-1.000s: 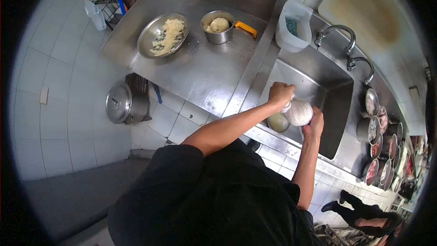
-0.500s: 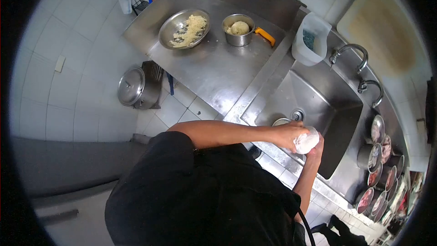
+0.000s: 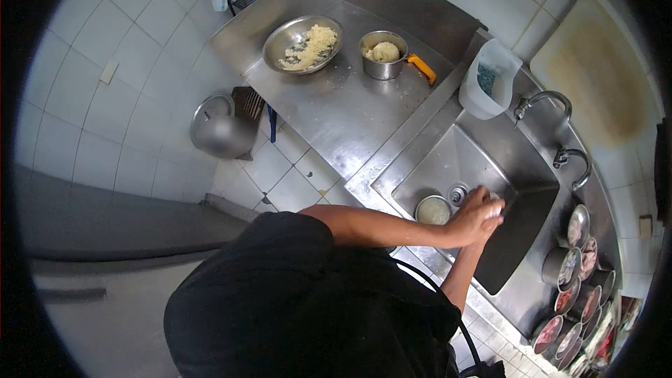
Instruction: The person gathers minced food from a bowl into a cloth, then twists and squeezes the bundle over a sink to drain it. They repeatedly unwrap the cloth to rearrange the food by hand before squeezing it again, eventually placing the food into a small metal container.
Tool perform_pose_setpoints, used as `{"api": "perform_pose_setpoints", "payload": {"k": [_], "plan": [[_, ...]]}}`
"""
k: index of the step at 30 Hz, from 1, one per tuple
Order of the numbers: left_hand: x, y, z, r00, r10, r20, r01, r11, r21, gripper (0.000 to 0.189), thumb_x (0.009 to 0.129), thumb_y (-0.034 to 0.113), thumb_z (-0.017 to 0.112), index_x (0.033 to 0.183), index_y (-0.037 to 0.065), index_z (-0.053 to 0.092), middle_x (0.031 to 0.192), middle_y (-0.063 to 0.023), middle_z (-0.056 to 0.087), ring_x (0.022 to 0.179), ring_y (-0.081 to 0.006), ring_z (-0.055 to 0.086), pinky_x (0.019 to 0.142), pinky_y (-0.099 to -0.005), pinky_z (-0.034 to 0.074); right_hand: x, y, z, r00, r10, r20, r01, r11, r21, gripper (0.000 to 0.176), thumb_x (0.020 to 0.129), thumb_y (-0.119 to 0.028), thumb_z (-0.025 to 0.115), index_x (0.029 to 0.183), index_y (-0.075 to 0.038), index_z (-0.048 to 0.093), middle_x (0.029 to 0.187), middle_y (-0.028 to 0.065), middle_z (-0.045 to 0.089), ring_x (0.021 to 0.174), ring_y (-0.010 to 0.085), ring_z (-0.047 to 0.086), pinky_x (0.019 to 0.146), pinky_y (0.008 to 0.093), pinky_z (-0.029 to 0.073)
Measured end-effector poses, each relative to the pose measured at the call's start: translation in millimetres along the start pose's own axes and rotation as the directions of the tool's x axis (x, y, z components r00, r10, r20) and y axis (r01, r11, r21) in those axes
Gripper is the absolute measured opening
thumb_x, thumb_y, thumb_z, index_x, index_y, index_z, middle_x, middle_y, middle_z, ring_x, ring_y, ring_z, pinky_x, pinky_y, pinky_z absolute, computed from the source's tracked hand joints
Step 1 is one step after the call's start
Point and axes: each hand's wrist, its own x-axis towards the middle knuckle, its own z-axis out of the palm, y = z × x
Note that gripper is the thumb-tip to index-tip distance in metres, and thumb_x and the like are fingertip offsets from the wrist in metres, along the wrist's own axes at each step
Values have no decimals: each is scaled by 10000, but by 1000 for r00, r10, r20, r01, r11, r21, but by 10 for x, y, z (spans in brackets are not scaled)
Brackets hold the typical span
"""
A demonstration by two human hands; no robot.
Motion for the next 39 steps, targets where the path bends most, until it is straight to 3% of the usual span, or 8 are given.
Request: {"api": "perform_pose_setpoints", "payload": {"k": [9, 14, 23, 25, 31, 33, 35, 39], "plan": [[-408, -243, -223, 573, 411, 709, -696, 700, 157, 771, 740, 9, 609, 1456, -41, 327, 1233, -265, 399, 1238, -451, 328, 1084, -539, 276, -210, 92, 120, 996, 86, -20, -85, 995, 48, 375, 982, -365, 463, 1140, -56, 605, 1078, 111, 661, 999, 260, 646, 878, 406, 535], [33, -490, -320, 324, 682, 655, -886, 462, -43, 302, 868, 199, 601, 1082, -14, 604, 1139, -136, 521, 1140, -273, 510, 950, -316, 461, -157, 109, 247, 994, 109, 14, -110, 993, 49, 367, 982, -353, 464, 1142, -54, 606, 1074, 105, 663, 992, 255, 649, 873, 403, 537], [665, 161, -579, 221, 832, 510, -930, 337, -147, 109, 748, 187, 695, 806, 95, 693, 1054, -97, 659, 1237, -275, 496, 1056, -603, 309, 51, -124, 554, 984, 147, 103, -154, 986, 61, 354, 983, -332, 465, 1144, -51, 607, 1067, 95, 667, 978, 247, 656, 865, 397, 541], [717, 248, -531, 276, 807, 523, -898, 410, -160, 154, 714, 164, 735, 834, 91, 672, 944, -88, 672, 1044, -268, 611, 1009, -517, 396, 38, -172, 600, 984, 133, 119, -142, 987, 76, 351, 983, -327, 465, 1145, -50, 608, 1066, 93, 668, 975, 245, 657, 863, 396, 542], [846, 506, -510, 899, 384, 208, -345, 917, -202, 190, 837, 129, 701, 972, 57, 589, 834, -91, 636, 782, -223, 645, 710, -371, 525, 63, -346, 1061, 988, -112, 106, 100, 988, 113, 342, 983, -313, 466, 1146, -48, 609, 1061, 86, 671, 965, 240, 661, 858, 392, 544], [1048, 742, -496, 970, 78, -231, -153, 932, -327, 213, 839, 173, 715, 938, 72, 556, 782, -42, 597, 651, -217, 623, 617, -359, 530, 106, -523, 1399, 970, -218, -112, 220, 975, 6, 352, 981, -302, 460, 1164, -42, 611, 1083, 70, 681, 981, 240, 666, 883, 394, 539], [1267, 687, -531, 937, -317, -146, 63, 566, -822, 197, 886, 202, 696, 947, 93, 543, 777, -16, 573, 631, -161, 596, 595, -352, 536, -82, -692, 1859, 768, -574, -284, 509, 816, -273, 222, 907, -180, 610, 1032, 2, 632, 945, 81, 689, 862, 198, 676, 811, 348, 543], [1387, 474, -636, 832, -526, 178, 277, 114, -954, 197, 908, 272, 647, 831, 127, 538, 689, -15, 541, 583, -166, 565, 587, -352, 532, -461, -797, 2314, 465, -885, 10, 595, 303, -745, 179, 763, -84, 740, 788, -3, 583, 875, 67, 647, 772, 186, 610, 719, 317, 492]]}}
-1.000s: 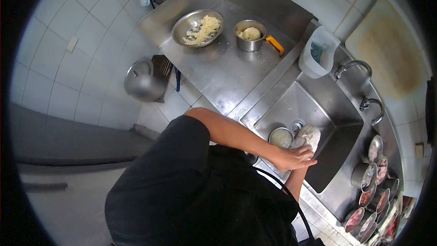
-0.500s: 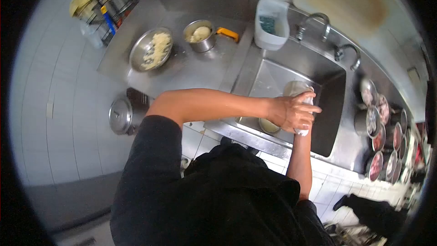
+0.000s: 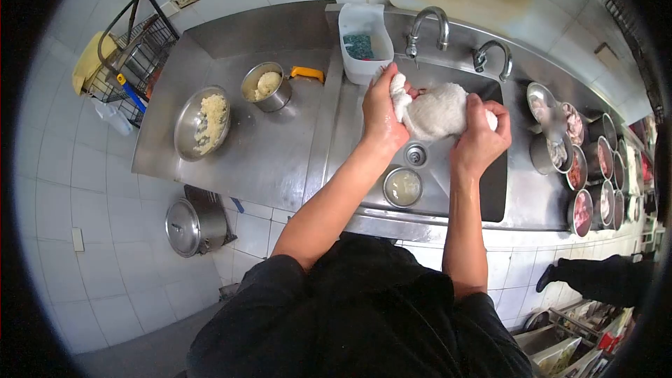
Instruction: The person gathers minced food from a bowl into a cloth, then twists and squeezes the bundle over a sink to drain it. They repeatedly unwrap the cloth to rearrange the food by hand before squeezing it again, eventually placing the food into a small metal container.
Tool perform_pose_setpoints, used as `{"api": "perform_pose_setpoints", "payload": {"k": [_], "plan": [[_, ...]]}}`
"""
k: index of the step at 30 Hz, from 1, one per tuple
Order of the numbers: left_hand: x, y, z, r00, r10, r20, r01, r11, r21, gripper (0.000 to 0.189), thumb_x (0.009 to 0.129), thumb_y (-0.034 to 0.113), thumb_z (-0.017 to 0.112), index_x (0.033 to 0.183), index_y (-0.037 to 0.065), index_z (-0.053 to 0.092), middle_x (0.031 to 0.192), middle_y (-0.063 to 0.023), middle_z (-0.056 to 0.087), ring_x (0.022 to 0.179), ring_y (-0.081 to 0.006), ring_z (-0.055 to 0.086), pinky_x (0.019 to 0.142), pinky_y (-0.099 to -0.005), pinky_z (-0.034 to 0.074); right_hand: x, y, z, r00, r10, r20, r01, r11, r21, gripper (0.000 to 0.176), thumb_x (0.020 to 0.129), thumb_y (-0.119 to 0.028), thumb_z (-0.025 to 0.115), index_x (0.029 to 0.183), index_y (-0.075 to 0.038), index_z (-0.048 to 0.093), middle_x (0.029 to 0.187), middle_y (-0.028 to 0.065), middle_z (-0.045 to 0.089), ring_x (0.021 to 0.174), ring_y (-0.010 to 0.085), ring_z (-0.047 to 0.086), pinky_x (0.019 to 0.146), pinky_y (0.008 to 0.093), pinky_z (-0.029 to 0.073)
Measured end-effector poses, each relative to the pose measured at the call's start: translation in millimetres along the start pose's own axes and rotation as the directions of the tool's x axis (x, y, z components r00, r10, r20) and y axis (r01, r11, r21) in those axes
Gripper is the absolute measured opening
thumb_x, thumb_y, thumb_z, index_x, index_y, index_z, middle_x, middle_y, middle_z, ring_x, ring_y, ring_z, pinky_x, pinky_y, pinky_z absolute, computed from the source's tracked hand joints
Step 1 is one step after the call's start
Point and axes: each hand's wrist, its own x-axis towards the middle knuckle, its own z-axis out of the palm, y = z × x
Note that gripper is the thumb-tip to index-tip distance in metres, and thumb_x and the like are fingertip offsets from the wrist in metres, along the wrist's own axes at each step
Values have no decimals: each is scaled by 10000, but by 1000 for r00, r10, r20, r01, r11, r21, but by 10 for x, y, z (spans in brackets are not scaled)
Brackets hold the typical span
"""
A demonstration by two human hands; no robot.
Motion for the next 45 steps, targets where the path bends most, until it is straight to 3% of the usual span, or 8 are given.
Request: {"api": "perform_pose_setpoints", "payload": {"k": [5, 12, 13, 20, 35, 39, 42, 45], "plan": [[9, 18, -213, 932, -335, 137, 346, 936, -65, 248, 887, 354, 644, 802, 125, 603, 716, -9, 593, 685, -174, 615, 682, -324, 535, -20, -200, -54, 712, -608, 350, 667, 742, -67, 190, 677, -35, 730, 711, -12, 544, 871, 140, 654, 728, 233, 630, 743, 311, 503], [91, -35, -339, 594, -660, 460, 641, 734, 225, 241, 953, 289, 575, 766, 137, 585, 703, 38, 557, 659, -91, 562, 596, -256, 459, -151, -281, -132, 424, -587, 690, 628, 739, 243, 210, 662, 16, 699, 697, -9, 494, 855, 184, 695, 881, 335, 705, 851, 434, 554], [56, -116, -324, 777, -549, 307, 389, 803, 452, 303, 905, 306, 617, 646, 165, 551, 596, 31, 546, 520, -100, 512, 514, -256, 433, -186, -292, -132, 326, -649, 688, 696, 657, 290, 221, 627, 22, 704, 660, -15, 488, 820, 177, 683, 837, 342, 708, 811, 457, 573], [104, -353, -216, 485, -870, 86, 688, 441, 577, 351, 897, 288, 630, 609, 157, 477, 545, 28, 467, 454, -96, 415, 475, -273, 339, -366, -184, -248, -48, -630, 775, 708, 526, 471, 221, 518, -72, 712, 637, -58, 526, 821, 106, 655, 864, 290, 688, 826, 413, 572], [47, -539, -482, 770, -635, -56, 73, 1, 997, 184, 814, 228, 675, 731, 71, 628, 631, -37, 584, 529, -129, 529, 490, -316, 405, -652, 299, -204, -221, -558, 799, 649, 528, 548, 236, 531, -150, 629, 601, -84, 414, 612, 57, 452, 627, 245, 559, 678, 369, 520], [248, -554, -976, 672, -741, -9, -91, -95, 991, 217, 817, 260, 682, 751, 53, 671, 730, -30, 639, 632, -136, 571, 690, -325, 473, -697, 387, -123, -90, -511, 855, 542, 695, 472, 218, 562, -34, 697, 640, -63, 495, 679, 74, 561, 720, 249, 640, 751, 361, 544], [277, -520, -1410, 521, -663, 538, -251, 484, 838, 190, 831, 263, 689, 769, 88, 646, 777, 23, 651, 709, -118, 578, 862, -343, 506, -541, 373, -145, 372, -259, 891, 261, 951, 168, 155, 704, 13, 684, 696, -46, 541, 770, 100, 673, 762, 198, 678, 747, 338, 541], [13, -663, -1327, 461, -763, 452, 750, 608, 261, 229, 898, 298, 586, 955, 84, 643, 884, -41, 684, 733, -191, 672, 781, -369, 573, -299, 445, -128, 703, 318, 636, -329, 938, -106, 61, 784, 15, 648, 736, -3, 616, 840, 147, 715, 734, 205, 664, 733, 340, 537]]}}
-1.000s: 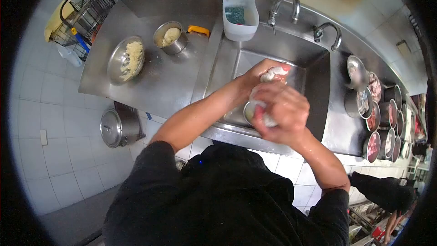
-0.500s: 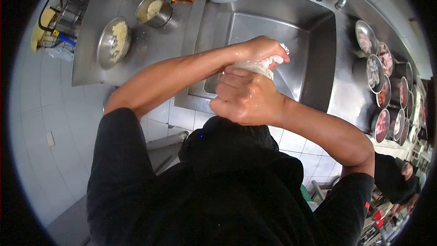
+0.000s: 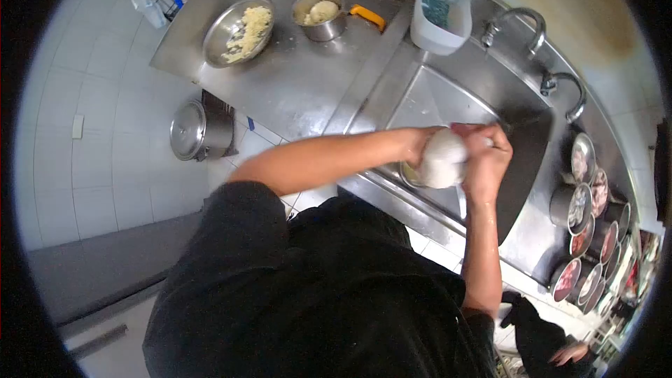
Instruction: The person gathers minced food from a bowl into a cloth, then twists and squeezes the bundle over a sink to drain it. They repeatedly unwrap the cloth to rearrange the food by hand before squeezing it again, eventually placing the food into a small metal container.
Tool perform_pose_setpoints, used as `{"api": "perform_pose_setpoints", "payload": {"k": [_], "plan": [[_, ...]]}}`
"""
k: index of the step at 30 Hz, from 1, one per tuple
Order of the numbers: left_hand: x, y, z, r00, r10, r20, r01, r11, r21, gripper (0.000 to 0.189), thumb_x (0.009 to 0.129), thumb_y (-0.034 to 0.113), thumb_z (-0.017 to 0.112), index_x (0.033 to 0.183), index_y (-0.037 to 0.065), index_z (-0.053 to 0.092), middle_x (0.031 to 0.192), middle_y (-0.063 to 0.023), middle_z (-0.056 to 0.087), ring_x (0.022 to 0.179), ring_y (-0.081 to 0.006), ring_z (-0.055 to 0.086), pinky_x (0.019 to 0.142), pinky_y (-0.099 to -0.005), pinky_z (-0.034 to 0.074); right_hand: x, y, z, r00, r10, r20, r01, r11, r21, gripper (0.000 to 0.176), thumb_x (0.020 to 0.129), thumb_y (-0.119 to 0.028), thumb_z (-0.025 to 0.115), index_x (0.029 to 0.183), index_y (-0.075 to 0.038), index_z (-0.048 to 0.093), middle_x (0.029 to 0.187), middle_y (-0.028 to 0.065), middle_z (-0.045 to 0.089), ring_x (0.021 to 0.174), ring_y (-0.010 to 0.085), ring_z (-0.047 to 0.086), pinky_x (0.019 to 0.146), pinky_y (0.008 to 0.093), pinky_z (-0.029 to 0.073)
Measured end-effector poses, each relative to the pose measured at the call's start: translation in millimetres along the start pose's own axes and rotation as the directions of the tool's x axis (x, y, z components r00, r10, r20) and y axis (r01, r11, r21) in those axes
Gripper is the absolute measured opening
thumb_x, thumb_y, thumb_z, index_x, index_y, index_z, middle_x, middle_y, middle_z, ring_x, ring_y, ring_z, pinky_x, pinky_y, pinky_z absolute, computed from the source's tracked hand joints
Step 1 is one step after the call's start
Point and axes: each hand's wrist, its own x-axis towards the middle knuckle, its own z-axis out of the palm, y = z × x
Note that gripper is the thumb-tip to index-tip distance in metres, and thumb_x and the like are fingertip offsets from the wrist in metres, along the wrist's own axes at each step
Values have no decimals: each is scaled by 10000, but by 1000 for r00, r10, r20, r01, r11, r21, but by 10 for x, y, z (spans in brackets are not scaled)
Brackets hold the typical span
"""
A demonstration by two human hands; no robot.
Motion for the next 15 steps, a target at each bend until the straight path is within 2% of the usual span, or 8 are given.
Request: {"api": "perform_pose_setpoints", "payload": {"k": [1, 2, 3, 5, 7, 10, 13, 15], "plan": [[56, -41, -153, 991, -110, 81, 127, 959, -253, 279, 933, 306, 518, 1022, 75, 645, 946, -71, 695, 780, -216, 702, 758, -394, 592, 103, 124, -115, 984, 167, -53, -156, 972, 177, 44, 832, 17, 583, 792, 28, 598, 853, 200, 704, 740, 226, 663, 739, 346, 539], [27, -1, 24, 978, -111, -178, 61, 962, -266, 321, 949, 297, 444, 1064, 70, 640, 970, -95, 697, 809, -228, 710, 756, -417, 597, 149, 199, -166, 978, 185, -98, -154, 952, 264, 93, 857, -28, 543, 833, 41, 600, 884, 220, 693, 765, 244, 662, 741, 358, 544], [2, -4, 214, 900, -112, -422, -6, 963, -270, 372, 966, 288, 371, 1107, 64, 634, 993, -119, 699, 838, -240, 717, 753, -441, 602, 201, 344, -251, 951, 286, -120, -222, 897, 382, 152, 867, -96, 542, 846, 39, 608, 900, 202, 683, 783, 264, 661, 747, 379, 552], [26, -59, 280, 790, -83, -608, -88, 965, -245, 415, 970, 263, 296, 1077, 46, 632, 977, -137, 695, 825, -247, 716, 756, -448, 600, 267, 551, -410, 885, 465, -17, -378, 741, 555, 190, 867, -139, 544, 877, 39, 613, 878, 174, 670, 795, 275, 664, 743, 394, 558], [10, -159, 205, 739, 16, -673, -178, 969, -172, 341, 977, 197, 331, 1138, -30, 529, 1016, -171, 639, 829, -272, 692, 705, -454, 598, 252, 771, -546, 849, 526, 52, -436, 642, 631, 234, 876, -168, 521, 933, 40, 611, 883, 157, 664, 807, 278, 668, 783, 416, 564], [-135, -251, 233, 598, 223, -770, -190, 973, 135, 281, 979, 189, 376, 1080, -16, 540, 973, -162, 625, 800, -270, 679, 672, -440, 593, 217, 1066, -638, 813, 580, 44, -464, 601, 651, 301, 929, -195, 424, 1014, 32, 602, 954, 164, 660, 857, 297, 669, 848, 441, 560], [-309, -349, 223, 603, 202, -772, -225, 971, 79, 236, 982, 190, 408, 1045, 7, 542, 954, -148, 613, 796, -257, 670, 644, -422, 587, 142, 1205, -666, 805, 582, 113, -482, 532, 696, 337, 959, -211, 373, 1044, 25, 598, 996, 171, 659, 910, 300, 663, 850, 452, 557], [-436, -417, 267, 678, 191, -710, -254, 967, 17, 279, 995, 215, 406, 1111, 0, 539, 1004, -137, 626, 863, -244, 670, 712, -403, 587, 62, 1194, -590, 789, 612, 49, -454, 529, 717, 364, 978, -238, 354, 1085, 12, 595, 1046, 162, 659, 959, 302, 652, 854, 452, 551]]}}
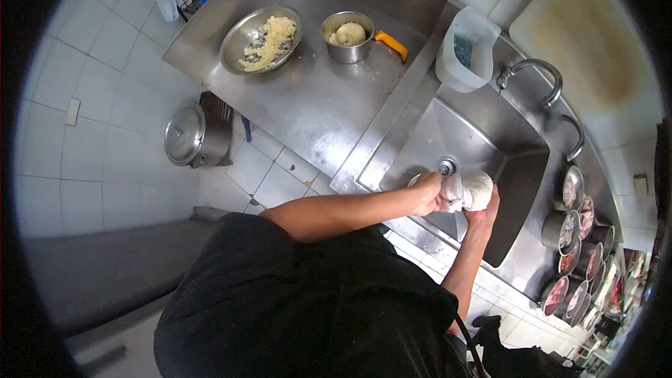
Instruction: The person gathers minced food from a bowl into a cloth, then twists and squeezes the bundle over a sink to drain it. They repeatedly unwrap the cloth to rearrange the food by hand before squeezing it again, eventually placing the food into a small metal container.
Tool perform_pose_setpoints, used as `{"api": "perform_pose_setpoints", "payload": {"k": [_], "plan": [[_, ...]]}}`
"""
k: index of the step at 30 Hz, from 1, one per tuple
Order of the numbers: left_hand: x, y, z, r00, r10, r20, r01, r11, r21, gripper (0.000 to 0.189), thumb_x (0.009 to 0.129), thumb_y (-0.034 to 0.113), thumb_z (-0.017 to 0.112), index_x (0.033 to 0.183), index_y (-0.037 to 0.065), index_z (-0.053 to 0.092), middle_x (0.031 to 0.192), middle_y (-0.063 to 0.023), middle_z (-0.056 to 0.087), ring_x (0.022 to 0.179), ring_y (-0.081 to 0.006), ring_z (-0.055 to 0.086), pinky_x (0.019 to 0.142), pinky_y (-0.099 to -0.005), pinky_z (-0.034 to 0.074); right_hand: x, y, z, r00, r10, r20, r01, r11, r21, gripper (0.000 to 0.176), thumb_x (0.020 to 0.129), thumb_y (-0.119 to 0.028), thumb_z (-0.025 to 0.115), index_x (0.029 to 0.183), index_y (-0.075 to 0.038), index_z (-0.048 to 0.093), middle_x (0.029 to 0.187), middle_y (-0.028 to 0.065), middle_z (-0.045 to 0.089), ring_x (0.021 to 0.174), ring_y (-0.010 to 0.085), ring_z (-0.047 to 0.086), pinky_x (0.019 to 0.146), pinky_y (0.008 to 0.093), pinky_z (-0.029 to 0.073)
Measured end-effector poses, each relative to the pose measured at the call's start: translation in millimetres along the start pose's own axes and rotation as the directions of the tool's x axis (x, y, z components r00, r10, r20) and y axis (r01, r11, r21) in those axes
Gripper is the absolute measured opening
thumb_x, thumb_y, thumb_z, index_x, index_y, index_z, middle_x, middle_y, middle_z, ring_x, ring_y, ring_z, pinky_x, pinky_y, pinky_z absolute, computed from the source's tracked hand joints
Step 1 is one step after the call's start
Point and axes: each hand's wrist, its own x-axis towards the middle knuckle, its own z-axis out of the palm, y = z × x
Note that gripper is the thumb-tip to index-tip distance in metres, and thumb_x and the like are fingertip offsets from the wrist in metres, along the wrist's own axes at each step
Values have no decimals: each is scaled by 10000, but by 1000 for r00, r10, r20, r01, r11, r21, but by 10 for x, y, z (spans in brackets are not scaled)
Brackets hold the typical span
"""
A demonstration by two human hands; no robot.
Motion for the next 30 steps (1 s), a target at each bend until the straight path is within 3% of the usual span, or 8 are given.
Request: {"api": "perform_pose_setpoints", "payload": {"k": [10, 15, 17, 21, 24, 25, 28, 30], "plan": [[-312, 52, -266, 960, -80, 269, 101, 993, -66, 312, 1010, 232, 472, 1261, 51, 508, 1155, -88, 625, 997, -181, 664, 846, -352, 590, -59, 316, 70, 988, -79, 132, 79, 997, 4, 290, 959, -281, 518, 1047, -24, 620, 990, 118, 673, 917, 271, 655, 838, 414, 542], [-486, 238, -225, 978, 96, 183, -130, 973, 189, 631, 944, 208, 601, 1454, 36, 272, 1310, -155, 522, 1098, -284, 618, 849, -349, 578, 330, 477, -270, 963, -192, 189, 209, 975, -75, 287, 975, -282, 509, 1050, -27, 619, 997, 117, 668, 899, 264, 658, 816, 407, 559], [-563, 275, -205, 945, 303, 119, -321, 805, 500, 843, 889, 189, 679, 1521, 42, 141, 1395, -204, 439, 1201, -359, 550, 933, -391, 538, 388, 513, -348, 946, -223, 234, 251, 963, -97, 283, 984, -269, 487, 1072, -30, 610, 1009, 119, 663, 898, 256, 659, 809, 397, 565], [-487, 304, -276, 518, 669, 533, -654, -92, 751, 1123, 723, 98, 784, 1561, 128, 37, 1551, -265, 124, 1440, -433, 180, 1168, -542, 216, 36, 656, 20, 947, -137, 291, 169, 981, -90, 277, 982, -260, 489, 1150, -54, 567, 1052, 107, 650, 925, 242, 655, 819, 386, 564], [-662, 515, -259, 339, 441, 831, -616, -564, 550, 1158, 711, 99, 783, 1566, 282, 24, 1591, -238, 16, 1475, -408, 84, 1172, -586, 180, -121, 794, 106, 952, -49, 302, 83, 991, -103, 282, 977, -260, 498, 1171, -63, 554, 1066, 99, 646, 940, 237, 652, 828, 385, 560], [-746, 649, -244, 320, 319, 892, -717, -533, 448, 1036, 744, 105, 763, 1536, 399, 163, 1623, -141, -17, 1491, -371, 19, 1175, -621, 126, -135, 828, 121, 953, -35, 300, 70, 992, -104, 280, 978, -258, 497, 1169, -63, 556, 1066, 99, 647, 941, 236, 652, 827, 383, 559], [-768, 816, -220, 39, -64, 997, -672, -740, -21, 694, 756, 140, 745, 1378, 344, 514, 1629, -60, 76, 1496, -343, 38, 1186, -614, 117, -162, 900, 195, 950, -20, 311, 56, 993, -105, 275, 978, -254, 494, 1162, -61, 561, 1063, 99, 647, 943, 233, 652, 827, 379, 558], [-854, 903, -178, 112, -203, 973, -744, -667, -53, 291, 727, 199, 738, 1016, 175, 721, 1441, -68, 454, 1414, -333, 282, 1149, -587, 242, -187, 921, 217, 947, -21, 321, 59, 992, -107, 272, 978, -251, 492, 1157, -60, 564, 1062, 99, 647, 945, 231, 652, 826, 376, 557]]}}
